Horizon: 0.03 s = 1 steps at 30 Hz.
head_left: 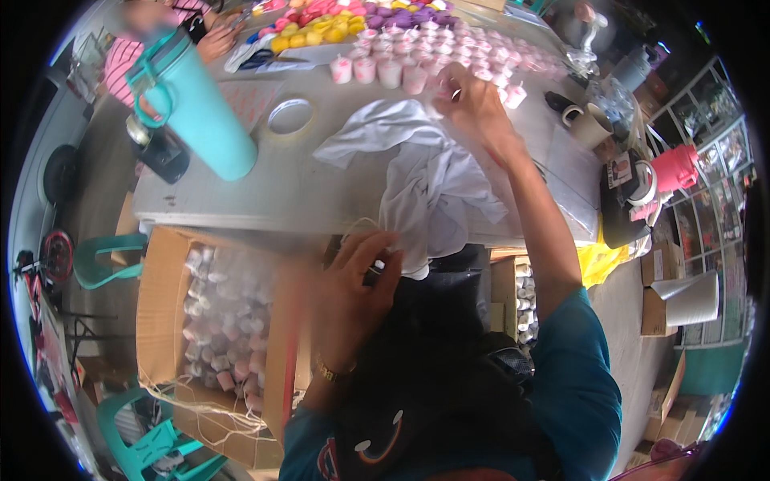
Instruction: The person inserts wicks into small cylindrical candle bodies, trims the wicks with scissors, and wipes the candles with a cloth. They repeat this process for multiple candles, placing finished units on the table.
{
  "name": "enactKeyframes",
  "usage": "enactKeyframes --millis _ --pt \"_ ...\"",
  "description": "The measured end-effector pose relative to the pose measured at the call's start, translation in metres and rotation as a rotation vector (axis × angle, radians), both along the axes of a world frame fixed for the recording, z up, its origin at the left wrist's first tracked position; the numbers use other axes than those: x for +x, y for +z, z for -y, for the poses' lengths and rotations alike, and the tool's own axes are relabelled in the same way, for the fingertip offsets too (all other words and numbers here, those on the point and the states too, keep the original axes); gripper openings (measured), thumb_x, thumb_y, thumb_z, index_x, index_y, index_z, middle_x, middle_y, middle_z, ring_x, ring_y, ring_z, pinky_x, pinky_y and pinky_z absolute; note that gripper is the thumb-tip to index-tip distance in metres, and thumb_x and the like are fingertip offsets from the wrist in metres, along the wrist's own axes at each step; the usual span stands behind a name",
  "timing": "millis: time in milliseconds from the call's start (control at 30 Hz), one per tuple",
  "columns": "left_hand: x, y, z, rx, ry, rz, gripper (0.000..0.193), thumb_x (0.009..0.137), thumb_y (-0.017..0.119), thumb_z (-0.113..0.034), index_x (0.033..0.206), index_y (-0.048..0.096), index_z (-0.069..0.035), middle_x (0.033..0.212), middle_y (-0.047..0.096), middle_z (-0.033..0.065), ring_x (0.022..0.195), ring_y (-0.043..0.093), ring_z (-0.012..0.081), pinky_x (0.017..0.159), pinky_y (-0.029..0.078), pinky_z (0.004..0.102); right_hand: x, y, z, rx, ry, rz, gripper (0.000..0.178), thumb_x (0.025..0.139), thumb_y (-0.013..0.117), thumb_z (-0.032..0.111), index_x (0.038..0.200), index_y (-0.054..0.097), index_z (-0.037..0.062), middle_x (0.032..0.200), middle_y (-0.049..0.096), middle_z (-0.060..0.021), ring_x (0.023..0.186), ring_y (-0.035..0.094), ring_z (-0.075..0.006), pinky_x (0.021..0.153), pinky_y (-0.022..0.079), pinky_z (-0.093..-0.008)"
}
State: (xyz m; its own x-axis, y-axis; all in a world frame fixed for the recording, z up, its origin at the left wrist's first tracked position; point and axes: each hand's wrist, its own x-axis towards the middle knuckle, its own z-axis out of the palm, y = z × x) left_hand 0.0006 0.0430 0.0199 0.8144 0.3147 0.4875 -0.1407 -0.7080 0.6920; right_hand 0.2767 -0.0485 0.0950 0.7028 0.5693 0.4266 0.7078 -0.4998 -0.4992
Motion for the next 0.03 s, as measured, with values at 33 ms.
enactKeyframes --millis 33 --pt "-0.0065 -0.003 0.0007 -0.015 -0.057 -0.043 0.062 0.076 0.076 -0.005 0.133 0.053 -0.01 0.128 0.054 0.013 0.076 0.066 0.019 0.077 0.053 0.0277 0.0131 -0.0052 -0.0082 -0.041 -0.02 -0.021 0.029 0.077 0.067 0.014 0.104 0.061 0.0058 0.1 0.069 -0.019 0.088 0.069 -0.0321 0.079 0.053 -0.0385"
